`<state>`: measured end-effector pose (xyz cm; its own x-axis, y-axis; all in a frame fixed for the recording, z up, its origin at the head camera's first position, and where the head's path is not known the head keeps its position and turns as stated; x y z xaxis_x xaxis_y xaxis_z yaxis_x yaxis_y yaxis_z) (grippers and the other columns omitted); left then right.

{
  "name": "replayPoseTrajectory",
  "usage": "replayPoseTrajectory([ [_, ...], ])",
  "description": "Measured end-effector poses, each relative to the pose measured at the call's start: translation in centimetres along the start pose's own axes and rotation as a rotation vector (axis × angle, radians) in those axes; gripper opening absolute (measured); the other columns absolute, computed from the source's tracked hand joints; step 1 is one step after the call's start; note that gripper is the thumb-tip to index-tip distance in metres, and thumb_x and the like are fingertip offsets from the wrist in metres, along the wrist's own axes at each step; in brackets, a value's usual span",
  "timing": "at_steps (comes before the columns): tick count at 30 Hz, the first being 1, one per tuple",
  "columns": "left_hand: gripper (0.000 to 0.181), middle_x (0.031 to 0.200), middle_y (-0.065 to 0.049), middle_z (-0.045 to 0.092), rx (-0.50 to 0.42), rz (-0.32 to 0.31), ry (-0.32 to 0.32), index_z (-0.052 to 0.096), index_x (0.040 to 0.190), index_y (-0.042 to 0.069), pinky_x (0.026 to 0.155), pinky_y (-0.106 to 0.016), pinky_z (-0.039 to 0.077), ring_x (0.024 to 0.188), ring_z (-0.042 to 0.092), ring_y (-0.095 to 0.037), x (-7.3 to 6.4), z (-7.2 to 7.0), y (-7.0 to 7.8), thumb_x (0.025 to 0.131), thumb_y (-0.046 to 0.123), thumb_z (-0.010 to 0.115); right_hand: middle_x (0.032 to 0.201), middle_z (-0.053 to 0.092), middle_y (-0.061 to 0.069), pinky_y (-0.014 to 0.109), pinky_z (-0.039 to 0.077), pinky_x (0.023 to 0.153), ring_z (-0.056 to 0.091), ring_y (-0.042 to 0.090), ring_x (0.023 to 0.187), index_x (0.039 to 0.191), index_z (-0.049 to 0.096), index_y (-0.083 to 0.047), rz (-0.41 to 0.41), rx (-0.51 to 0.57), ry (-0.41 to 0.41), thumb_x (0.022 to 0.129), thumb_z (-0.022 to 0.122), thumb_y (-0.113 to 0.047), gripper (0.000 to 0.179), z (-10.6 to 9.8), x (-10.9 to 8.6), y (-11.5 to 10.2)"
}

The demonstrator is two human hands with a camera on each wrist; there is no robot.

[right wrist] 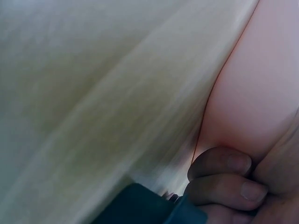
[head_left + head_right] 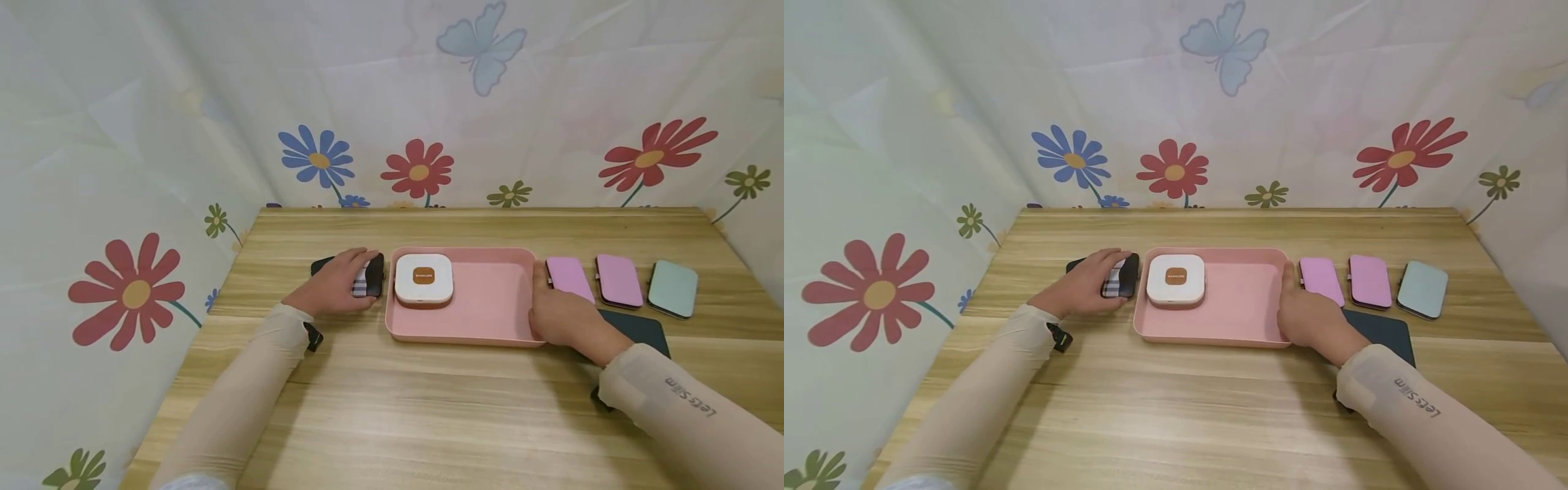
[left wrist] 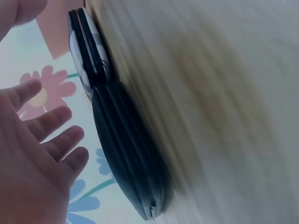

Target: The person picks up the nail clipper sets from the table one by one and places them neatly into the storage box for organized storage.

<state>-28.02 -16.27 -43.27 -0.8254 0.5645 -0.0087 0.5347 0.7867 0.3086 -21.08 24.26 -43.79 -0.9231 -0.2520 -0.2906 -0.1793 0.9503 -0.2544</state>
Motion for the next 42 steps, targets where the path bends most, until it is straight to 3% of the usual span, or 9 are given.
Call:
replayPoseTrajectory([
  [7, 0.106, 0.162, -0.017, 0.027, 0.000, -0.063, -0.048, 0.025, 0.159, 0.022, 0.114, -0.055, 0.035, 0.145, 0.034, -0.038, 0.2, 0.5, -1.0, 0.075, 0.061, 0.074, 0.051, 0.050, 0.000, 0.028, 0.023, 0.042, 0.039, 0.012, 0.039, 0.150, -0.014, 0.017, -0.010, 0.003, 0.005, 0.095, 0.042, -0.014, 0.084, 0.0, -0.1, 0.0],
  [13, 0.111, 0.162, -0.019, 0.026, 0.047, -0.059, -0.070, 0.022, 0.160, 0.020, 0.116, -0.051, 0.033, 0.146, 0.033, -0.038, 1.0, 0.6, -1.6, 0.074, 0.062, 0.078, 0.050, 0.048, -0.001, 0.027, 0.021, 0.043, 0.035, 0.010, 0.040, 0.150, -0.014, 0.017, -0.016, 0.000, 0.010, 0.095, 0.041, -0.014, 0.084, -0.2, -0.2, -0.1],
  [24, 0.105, 0.161, -0.014, 0.029, 0.035, -0.108, -0.188, 0.024, 0.160, 0.022, 0.116, -0.048, 0.034, 0.146, 0.034, -0.032, 2.0, 0.0, -0.9, 0.077, 0.058, 0.079, 0.053, 0.050, 0.001, 0.029, 0.026, 0.043, 0.040, 0.013, 0.042, 0.151, -0.017, 0.014, 0.000, 0.013, -0.003, 0.094, 0.042, -0.015, 0.087, -0.2, -0.2, -0.1],
  [30, 0.104, 0.154, -0.013, 0.035, 0.022, -0.122, -0.200, 0.030, 0.158, 0.023, 0.109, -0.047, 0.042, 0.137, 0.041, -0.030, 2.2, 0.0, -1.1, 0.075, 0.059, 0.080, 0.052, 0.049, 0.000, 0.028, 0.023, 0.043, 0.036, 0.011, 0.041, 0.151, -0.018, 0.014, -0.008, 0.006, -0.004, 0.095, 0.042, -0.015, 0.086, -0.1, -0.1, -0.2],
  [42, 0.105, 0.154, -0.014, 0.038, 0.012, -0.131, -0.211, 0.033, 0.157, 0.023, 0.108, -0.048, 0.042, 0.136, 0.042, -0.031, 2.6, 0.1, -1.3, 0.072, 0.061, 0.081, 0.052, 0.050, 0.000, 0.028, 0.023, 0.043, 0.037, 0.012, 0.041, 0.151, -0.018, 0.013, 0.006, -0.004, -0.005, 0.095, 0.042, -0.016, 0.087, 0.0, 0.1, 0.1],
])
Point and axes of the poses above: each hand's wrist, its own x-axis towards the middle knuckle, its own z-axis out of the palm, y = z × x, the point moved 2 cm from there along x, towards the middle knuckle
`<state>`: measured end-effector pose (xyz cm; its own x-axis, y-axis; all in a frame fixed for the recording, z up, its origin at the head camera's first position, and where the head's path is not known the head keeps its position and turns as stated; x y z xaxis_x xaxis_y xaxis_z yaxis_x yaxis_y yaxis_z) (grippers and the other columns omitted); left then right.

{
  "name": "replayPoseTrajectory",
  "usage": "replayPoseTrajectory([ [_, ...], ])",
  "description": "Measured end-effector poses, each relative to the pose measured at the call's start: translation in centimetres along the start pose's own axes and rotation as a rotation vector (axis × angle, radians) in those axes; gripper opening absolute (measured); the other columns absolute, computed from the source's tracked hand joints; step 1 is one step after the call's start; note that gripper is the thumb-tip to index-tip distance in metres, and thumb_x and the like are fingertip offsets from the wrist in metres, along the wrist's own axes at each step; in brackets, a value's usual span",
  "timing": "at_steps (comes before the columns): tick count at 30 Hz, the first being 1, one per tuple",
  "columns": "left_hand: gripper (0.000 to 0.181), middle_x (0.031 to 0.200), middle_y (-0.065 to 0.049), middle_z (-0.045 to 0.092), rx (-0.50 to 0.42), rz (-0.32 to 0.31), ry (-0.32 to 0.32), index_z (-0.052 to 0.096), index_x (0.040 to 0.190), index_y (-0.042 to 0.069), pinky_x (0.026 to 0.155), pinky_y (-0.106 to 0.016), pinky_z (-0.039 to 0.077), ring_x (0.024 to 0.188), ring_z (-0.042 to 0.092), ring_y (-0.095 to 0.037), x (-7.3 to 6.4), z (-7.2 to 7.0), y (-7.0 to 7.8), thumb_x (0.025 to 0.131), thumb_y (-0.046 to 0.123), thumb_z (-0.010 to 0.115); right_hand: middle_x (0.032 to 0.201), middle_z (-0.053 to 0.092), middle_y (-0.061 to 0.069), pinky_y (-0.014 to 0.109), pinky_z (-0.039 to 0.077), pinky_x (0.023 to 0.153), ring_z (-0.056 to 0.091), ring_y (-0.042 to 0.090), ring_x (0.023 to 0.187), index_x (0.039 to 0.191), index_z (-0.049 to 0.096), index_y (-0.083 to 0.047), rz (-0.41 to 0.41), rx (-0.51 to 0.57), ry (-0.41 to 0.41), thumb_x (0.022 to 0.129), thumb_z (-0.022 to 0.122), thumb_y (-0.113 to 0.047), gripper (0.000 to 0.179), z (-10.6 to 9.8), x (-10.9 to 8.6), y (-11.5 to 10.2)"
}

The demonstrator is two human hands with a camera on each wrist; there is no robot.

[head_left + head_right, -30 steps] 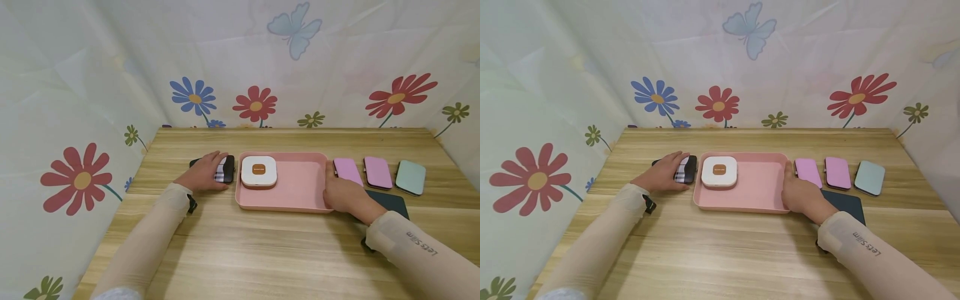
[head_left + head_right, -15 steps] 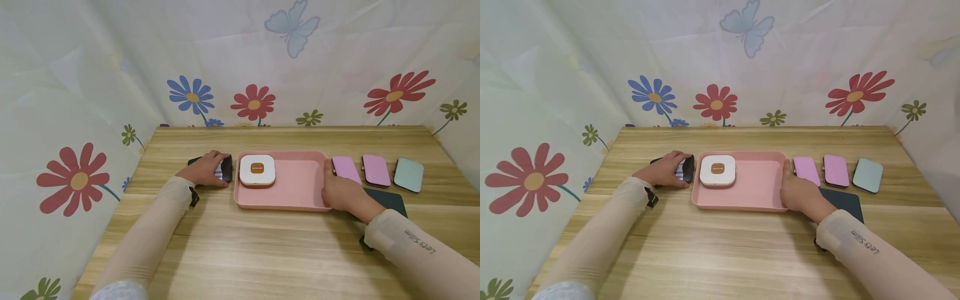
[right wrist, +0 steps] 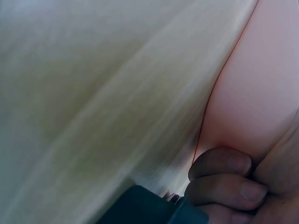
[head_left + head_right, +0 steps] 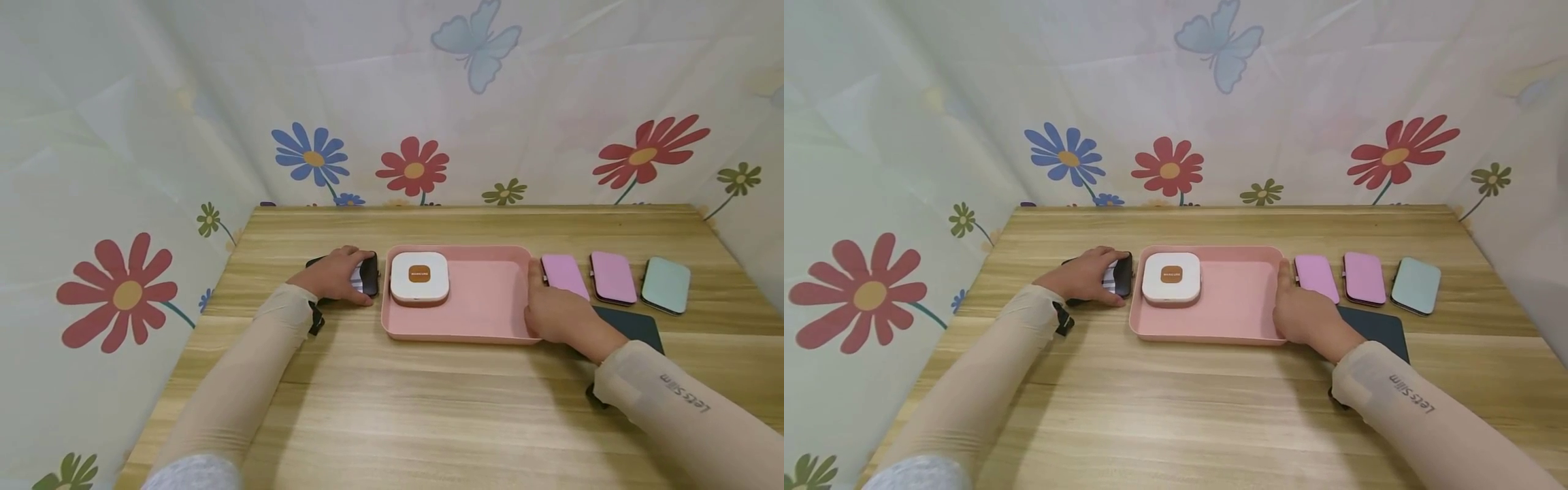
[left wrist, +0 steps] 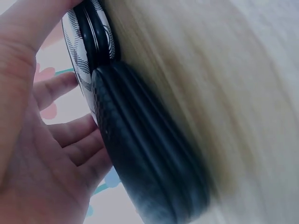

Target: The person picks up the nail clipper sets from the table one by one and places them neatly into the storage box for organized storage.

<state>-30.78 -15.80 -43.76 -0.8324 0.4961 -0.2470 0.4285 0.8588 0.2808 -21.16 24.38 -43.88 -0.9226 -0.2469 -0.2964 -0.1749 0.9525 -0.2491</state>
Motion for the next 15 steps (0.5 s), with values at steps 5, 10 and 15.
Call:
replayPoseTrajectory([
  [5, 0.104, 0.144, -0.012, 0.045, 0.036, 0.007, 0.020, 0.036, 0.155, 0.024, 0.104, -0.046, 0.045, 0.126, 0.048, -0.028, -0.21, 0.26, -0.21, 0.070, 0.066, 0.079, 0.052, 0.050, -0.001, 0.028, 0.022, 0.043, 0.036, 0.011, 0.041, 0.151, -0.018, 0.014, -0.007, -0.008, -0.003, 0.096, 0.042, -0.017, 0.086, 0.10, 0.11, 0.01],
  [10, 0.104, 0.141, -0.012, 0.046, 0.057, 0.022, 0.030, 0.038, 0.154, 0.024, 0.103, -0.045, 0.045, 0.124, 0.048, -0.028, -0.46, 0.35, -0.21, 0.069, 0.070, 0.078, 0.053, 0.050, 0.001, 0.029, 0.024, 0.042, 0.039, 0.013, 0.042, 0.150, -0.017, 0.015, -0.010, -0.011, 0.004, 0.095, 0.042, -0.017, 0.086, -0.11, 0.00, 0.00],
  [15, 0.104, 0.139, -0.011, 0.048, 0.050, 0.024, 0.036, 0.039, 0.152, 0.025, 0.100, -0.044, 0.047, 0.122, 0.049, -0.025, -0.92, -0.12, 0.04, 0.068, 0.074, 0.074, 0.053, 0.051, 0.001, 0.030, 0.026, 0.042, 0.042, 0.014, 0.042, 0.150, -0.015, 0.016, -0.016, -0.012, 0.006, 0.095, 0.042, -0.016, 0.086, -0.25, -0.06, -0.07],
])
Point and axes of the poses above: each hand's wrist, its own x-axis towards the middle knuckle, its own z-axis out of the palm, y = z × x, the point moved 2 cm from there along x, towards the middle knuckle
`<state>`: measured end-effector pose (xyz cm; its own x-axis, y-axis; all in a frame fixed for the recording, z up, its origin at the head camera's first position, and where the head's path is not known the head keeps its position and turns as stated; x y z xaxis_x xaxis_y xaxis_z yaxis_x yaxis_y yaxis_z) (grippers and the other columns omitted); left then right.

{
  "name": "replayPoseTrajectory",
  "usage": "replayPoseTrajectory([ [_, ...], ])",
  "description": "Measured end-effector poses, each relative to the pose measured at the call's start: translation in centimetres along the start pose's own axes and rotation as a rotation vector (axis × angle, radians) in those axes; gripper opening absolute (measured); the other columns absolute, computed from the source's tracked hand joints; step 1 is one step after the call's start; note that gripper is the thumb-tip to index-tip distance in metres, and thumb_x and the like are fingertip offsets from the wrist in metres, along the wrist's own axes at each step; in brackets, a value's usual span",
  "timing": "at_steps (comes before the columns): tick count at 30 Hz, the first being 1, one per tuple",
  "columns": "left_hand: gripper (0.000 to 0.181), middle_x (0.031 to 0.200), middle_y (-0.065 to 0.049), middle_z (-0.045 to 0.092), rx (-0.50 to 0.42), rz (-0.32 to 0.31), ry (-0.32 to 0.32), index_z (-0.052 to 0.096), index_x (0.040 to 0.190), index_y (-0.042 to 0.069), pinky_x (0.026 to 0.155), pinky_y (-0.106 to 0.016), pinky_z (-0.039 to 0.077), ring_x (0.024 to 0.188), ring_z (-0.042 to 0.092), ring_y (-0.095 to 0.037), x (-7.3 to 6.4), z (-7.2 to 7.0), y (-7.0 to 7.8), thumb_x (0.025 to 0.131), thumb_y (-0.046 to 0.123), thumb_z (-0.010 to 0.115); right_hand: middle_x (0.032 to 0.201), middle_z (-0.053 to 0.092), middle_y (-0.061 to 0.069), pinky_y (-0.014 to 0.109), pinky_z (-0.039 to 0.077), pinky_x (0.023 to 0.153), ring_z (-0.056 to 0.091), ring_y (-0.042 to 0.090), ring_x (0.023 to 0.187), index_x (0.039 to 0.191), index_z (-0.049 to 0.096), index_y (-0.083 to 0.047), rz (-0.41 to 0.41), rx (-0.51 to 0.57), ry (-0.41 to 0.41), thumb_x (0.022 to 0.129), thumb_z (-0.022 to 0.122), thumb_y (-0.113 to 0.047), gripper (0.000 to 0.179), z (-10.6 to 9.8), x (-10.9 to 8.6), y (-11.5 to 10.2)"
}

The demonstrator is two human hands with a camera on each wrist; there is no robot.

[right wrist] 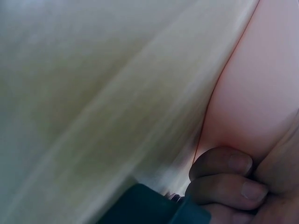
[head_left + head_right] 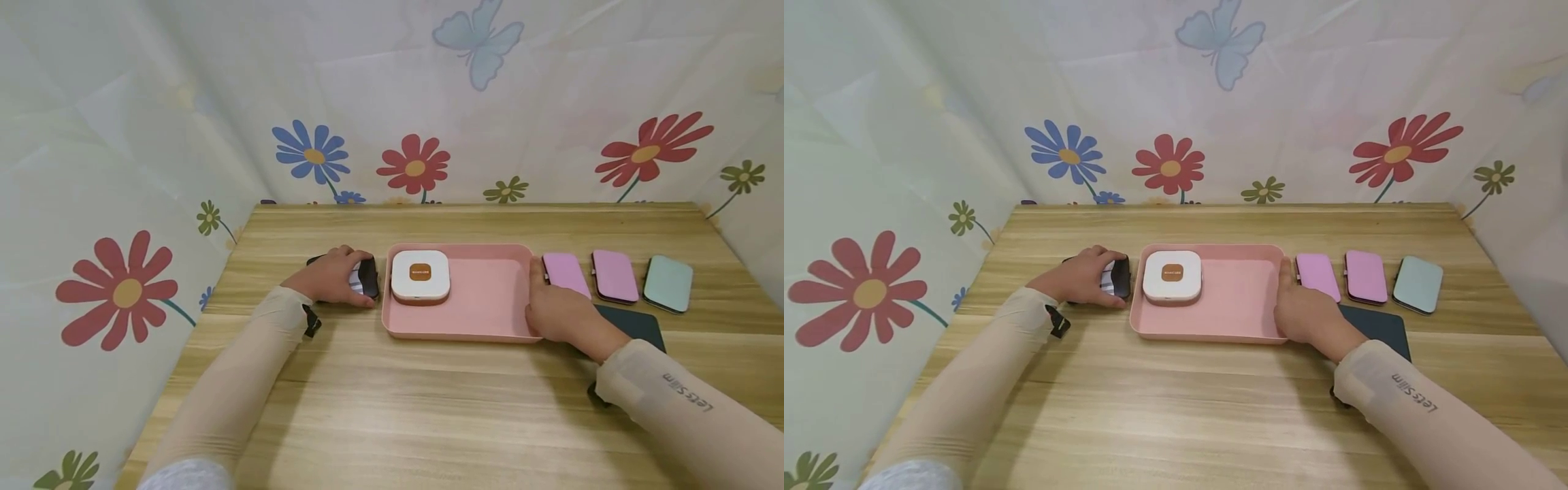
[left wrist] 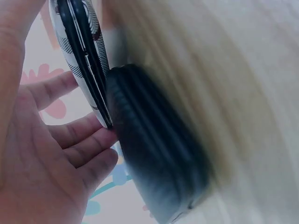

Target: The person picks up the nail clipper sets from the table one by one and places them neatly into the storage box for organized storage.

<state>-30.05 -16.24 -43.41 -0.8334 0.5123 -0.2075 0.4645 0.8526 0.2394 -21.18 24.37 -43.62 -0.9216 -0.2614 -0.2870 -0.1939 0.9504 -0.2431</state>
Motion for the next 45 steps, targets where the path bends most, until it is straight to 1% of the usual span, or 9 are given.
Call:
replayPoseTrajectory([
  [7, 0.104, 0.140, -0.013, 0.047, -0.018, 0.028, 0.018, 0.039, 0.153, 0.022, 0.101, -0.047, 0.046, 0.123, 0.049, -0.027, -0.6, -0.9, 0.6, 0.069, 0.071, 0.077, 0.053, 0.052, 0.001, 0.030, 0.026, 0.042, 0.043, 0.014, 0.042, 0.149, -0.016, 0.017, -0.009, -0.001, 0.003, 0.095, 0.042, -0.015, 0.086, 0.0, -0.1, 0.0],
  [11, 0.103, 0.140, -0.012, 0.048, 0.004, 0.040, 0.033, 0.040, 0.153, 0.021, 0.101, -0.046, 0.046, 0.122, 0.049, -0.027, -0.7, -1.2, 1.0, 0.069, 0.069, 0.077, 0.053, 0.051, 0.001, 0.029, 0.026, 0.042, 0.043, 0.014, 0.042, 0.149, -0.015, 0.018, -0.014, -0.002, 0.005, 0.095, 0.042, -0.015, 0.085, 0.0, -0.1, 0.0],
  [17, 0.101, 0.140, -0.011, 0.047, 0.006, 0.036, 0.078, 0.042, 0.151, 0.022, 0.099, -0.044, 0.048, 0.120, 0.048, -0.026, -0.8, -2.4, 2.0, 0.068, 0.066, 0.079, 0.053, 0.051, 0.000, 0.029, 0.025, 0.043, 0.041, 0.013, 0.042, 0.149, -0.017, 0.017, 0.007, 0.007, -0.009, 0.095, 0.041, -0.016, 0.086, 0.1, -0.1, 0.3],
  [21, 0.101, 0.141, -0.011, 0.046, 0.008, 0.029, 0.077, 0.041, 0.152, 0.024, 0.099, -0.044, 0.048, 0.121, 0.047, -0.026, -0.9, -3.1, 2.6, 0.068, 0.066, 0.079, 0.054, 0.052, 0.000, 0.029, 0.025, 0.043, 0.041, 0.013, 0.042, 0.149, -0.018, 0.016, 0.007, 0.014, -0.009, 0.095, 0.041, -0.016, 0.087, 0.2, 0.0, 0.4],
  [25, 0.102, 0.139, -0.009, 0.047, 0.016, 0.039, 0.076, 0.041, 0.152, 0.025, 0.099, -0.042, 0.048, 0.120, 0.047, -0.024, -0.9, -3.3, 3.1, 0.068, 0.068, 0.078, 0.055, 0.052, 0.000, 0.030, 0.026, 0.043, 0.042, 0.013, 0.044, 0.149, -0.018, 0.016, 0.008, 0.017, -0.011, 0.095, 0.042, -0.016, 0.087, 0.3, 0.0, 0.4],
  [31, 0.103, 0.138, -0.009, 0.049, -0.003, 0.089, 0.117, 0.044, 0.150, 0.022, 0.101, -0.042, 0.047, 0.121, 0.048, -0.024, -0.7, -3.3, 4.0, 0.066, 0.071, 0.078, 0.055, 0.052, 0.001, 0.031, 0.029, 0.043, 0.045, 0.014, 0.044, 0.149, -0.016, 0.017, -0.001, 0.016, -0.008, 0.094, 0.041, -0.016, 0.086, 0.1, 0.0, 0.2],
  [37, 0.103, 0.138, -0.006, 0.050, 0.000, 0.107, 0.118, 0.045, 0.150, 0.024, 0.103, -0.041, 0.047, 0.121, 0.050, -0.022, -0.5, -3.6, 5.4, 0.065, 0.072, 0.079, 0.054, 0.052, 0.001, 0.031, 0.028, 0.042, 0.045, 0.014, 0.043, 0.149, -0.016, 0.017, -0.005, 0.016, -0.003, 0.094, 0.041, -0.015, 0.086, 0.1, 0.1, 0.1],
  [40, 0.101, 0.137, -0.005, 0.052, 0.003, 0.112, 0.111, 0.045, 0.149, 0.025, 0.102, -0.040, 0.048, 0.119, 0.051, -0.021, -0.3, -3.8, 6.3, 0.066, 0.070, 0.080, 0.054, 0.052, 0.001, 0.031, 0.028, 0.043, 0.045, 0.014, 0.043, 0.149, -0.016, 0.017, -0.002, 0.015, -0.009, 0.094, 0.041, -0.015, 0.086, 0.0, 0.0, 0.0],
  [45, 0.100, 0.135, -0.004, 0.053, 0.003, 0.119, 0.128, 0.047, 0.149, 0.025, 0.098, -0.038, 0.050, 0.116, 0.052, -0.019, 0.5, -4.1, 7.9, 0.066, 0.072, 0.078, 0.053, 0.052, 0.001, 0.030, 0.027, 0.042, 0.044, 0.014, 0.042, 0.149, -0.015, 0.018, -0.013, 0.012, 0.000, 0.095, 0.042, -0.015, 0.085, -0.2, 0.0, -0.3],
])
Point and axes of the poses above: each hand's wrist, its own x-axis towards the middle knuckle, its own z-axis out of the palm, y = z × x, the point moved 2 cm from there along x, towards the middle knuckle
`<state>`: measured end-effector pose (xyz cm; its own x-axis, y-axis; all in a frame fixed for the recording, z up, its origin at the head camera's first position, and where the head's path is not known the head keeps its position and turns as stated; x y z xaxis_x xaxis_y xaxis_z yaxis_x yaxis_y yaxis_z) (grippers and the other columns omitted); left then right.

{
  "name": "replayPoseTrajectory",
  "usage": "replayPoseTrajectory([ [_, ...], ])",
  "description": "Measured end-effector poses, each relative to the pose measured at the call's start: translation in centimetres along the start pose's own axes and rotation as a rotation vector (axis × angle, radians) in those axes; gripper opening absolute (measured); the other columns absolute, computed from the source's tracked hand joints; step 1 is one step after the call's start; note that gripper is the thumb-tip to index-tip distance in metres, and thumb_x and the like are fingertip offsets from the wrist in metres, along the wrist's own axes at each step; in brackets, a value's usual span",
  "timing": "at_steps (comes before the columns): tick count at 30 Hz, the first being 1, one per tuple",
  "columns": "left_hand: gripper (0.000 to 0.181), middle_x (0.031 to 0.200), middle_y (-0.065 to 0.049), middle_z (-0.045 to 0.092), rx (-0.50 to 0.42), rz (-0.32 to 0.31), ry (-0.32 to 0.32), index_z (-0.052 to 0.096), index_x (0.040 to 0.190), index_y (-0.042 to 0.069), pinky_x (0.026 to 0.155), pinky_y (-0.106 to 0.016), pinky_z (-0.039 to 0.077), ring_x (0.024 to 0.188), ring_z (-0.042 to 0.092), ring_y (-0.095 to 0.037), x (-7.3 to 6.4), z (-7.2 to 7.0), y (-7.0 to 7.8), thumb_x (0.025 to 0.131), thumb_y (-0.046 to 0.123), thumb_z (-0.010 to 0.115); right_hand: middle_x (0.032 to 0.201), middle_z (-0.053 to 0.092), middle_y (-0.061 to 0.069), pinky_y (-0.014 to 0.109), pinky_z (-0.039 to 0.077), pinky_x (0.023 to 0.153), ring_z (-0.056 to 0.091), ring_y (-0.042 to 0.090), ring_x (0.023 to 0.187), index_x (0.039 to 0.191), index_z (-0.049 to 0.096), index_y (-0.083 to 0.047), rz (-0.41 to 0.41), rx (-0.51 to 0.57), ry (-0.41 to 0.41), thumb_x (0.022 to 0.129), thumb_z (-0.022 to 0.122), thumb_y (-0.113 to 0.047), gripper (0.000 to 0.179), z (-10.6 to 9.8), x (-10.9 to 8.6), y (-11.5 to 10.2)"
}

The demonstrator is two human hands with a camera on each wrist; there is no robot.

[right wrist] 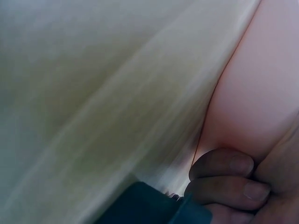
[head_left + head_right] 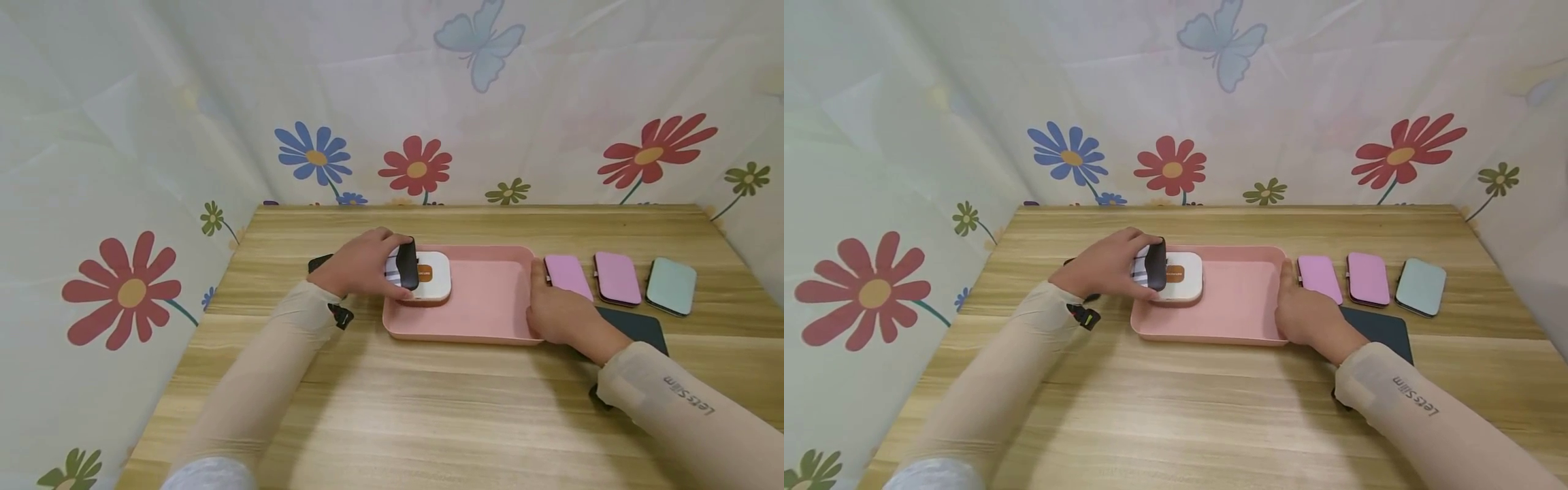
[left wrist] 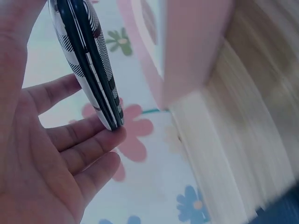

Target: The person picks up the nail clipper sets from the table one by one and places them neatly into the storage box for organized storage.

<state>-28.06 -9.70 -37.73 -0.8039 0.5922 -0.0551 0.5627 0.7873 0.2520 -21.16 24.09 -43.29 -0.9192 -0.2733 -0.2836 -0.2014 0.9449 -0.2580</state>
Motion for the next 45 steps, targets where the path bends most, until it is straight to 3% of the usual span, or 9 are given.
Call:
replayPoseTrajectory([
  [8, 0.102, 0.136, -0.003, 0.052, 0.039, 0.048, 0.002, 0.045, 0.149, 0.026, 0.100, -0.040, 0.050, 0.120, 0.050, -0.019, 2.0, 0.0, 2.4, 0.065, 0.076, 0.074, 0.052, 0.052, 0.000, 0.029, 0.024, 0.042, 0.042, 0.013, 0.040, 0.151, -0.015, 0.015, 0.025, 0.000, -0.010, 0.095, 0.043, -0.016, 0.086, 0.1, 0.2, 0.1],
  [20, 0.099, 0.132, 0.001, 0.052, 0.044, 0.065, -0.008, 0.044, 0.149, 0.029, 0.092, -0.031, 0.051, 0.113, 0.049, -0.013, 3.8, 0.5, 5.5, 0.066, 0.074, 0.076, 0.052, 0.052, 0.001, 0.030, 0.027, 0.042, 0.043, 0.015, 0.040, 0.151, -0.015, 0.015, 0.039, 0.007, 0.003, 0.096, 0.043, -0.017, 0.085, 0.2, -0.1, 0.4],
  [29, 0.106, 0.129, 0.002, 0.052, 0.053, 0.091, -0.018, 0.037, 0.152, 0.027, 0.094, -0.031, 0.050, 0.111, 0.051, -0.012, 5.7, 1.6, 7.3, 0.066, 0.078, 0.072, 0.056, 0.055, 0.003, 0.034, 0.034, 0.045, 0.050, 0.018, 0.045, 0.151, -0.017, 0.013, 0.050, 0.003, -0.017, 0.096, 0.043, -0.017, 0.087, 0.0, 0.0, 0.3],
  [35, 0.108, 0.131, 0.002, 0.050, 0.057, 0.077, -0.055, 0.035, 0.153, 0.027, 0.085, -0.032, 0.052, 0.110, 0.051, -0.011, 6.5, 2.0, 8.3, 0.066, 0.079, 0.073, 0.056, 0.055, 0.003, 0.033, 0.035, 0.046, 0.050, 0.017, 0.046, 0.150, -0.016, 0.015, 0.052, -0.005, -0.026, 0.097, 0.041, -0.016, 0.084, -0.1, -0.1, 0.2],
  [39, 0.104, 0.126, 0.002, 0.051, 0.069, 0.103, -0.074, 0.038, 0.151, 0.026, 0.086, -0.034, 0.050, 0.108, 0.051, -0.012, 6.8, 2.2, 8.8, 0.067, 0.077, 0.073, 0.056, 0.054, 0.002, 0.032, 0.032, 0.044, 0.048, 0.016, 0.045, 0.150, -0.019, 0.013, 0.064, -0.007, -0.041, 0.098, 0.039, -0.017, 0.084, -0.2, 0.0, 0.2],
  [45, 0.100, 0.122, 0.000, 0.051, 0.081, 0.149, -0.085, 0.040, 0.149, 0.022, 0.091, -0.033, 0.048, 0.103, 0.051, -0.014, 7.6, 3.1, 9.4, 0.070, 0.075, 0.073, 0.059, 0.056, 0.002, 0.033, 0.036, 0.047, 0.052, 0.018, 0.048, 0.150, -0.021, 0.013, 0.069, -0.020, -0.056, 0.099, 0.040, -0.019, 0.085, 0.1, 0.4, 0.5],
])
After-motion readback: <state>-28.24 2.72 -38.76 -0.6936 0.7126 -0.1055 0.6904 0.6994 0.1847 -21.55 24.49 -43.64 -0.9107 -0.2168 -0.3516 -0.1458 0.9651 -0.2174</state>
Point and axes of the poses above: each hand's wrist, its own x-axis towards the middle knuckle, its own z-axis out of the palm, y = z × x, the point moved 2 cm from there along x, towards the middle knuckle
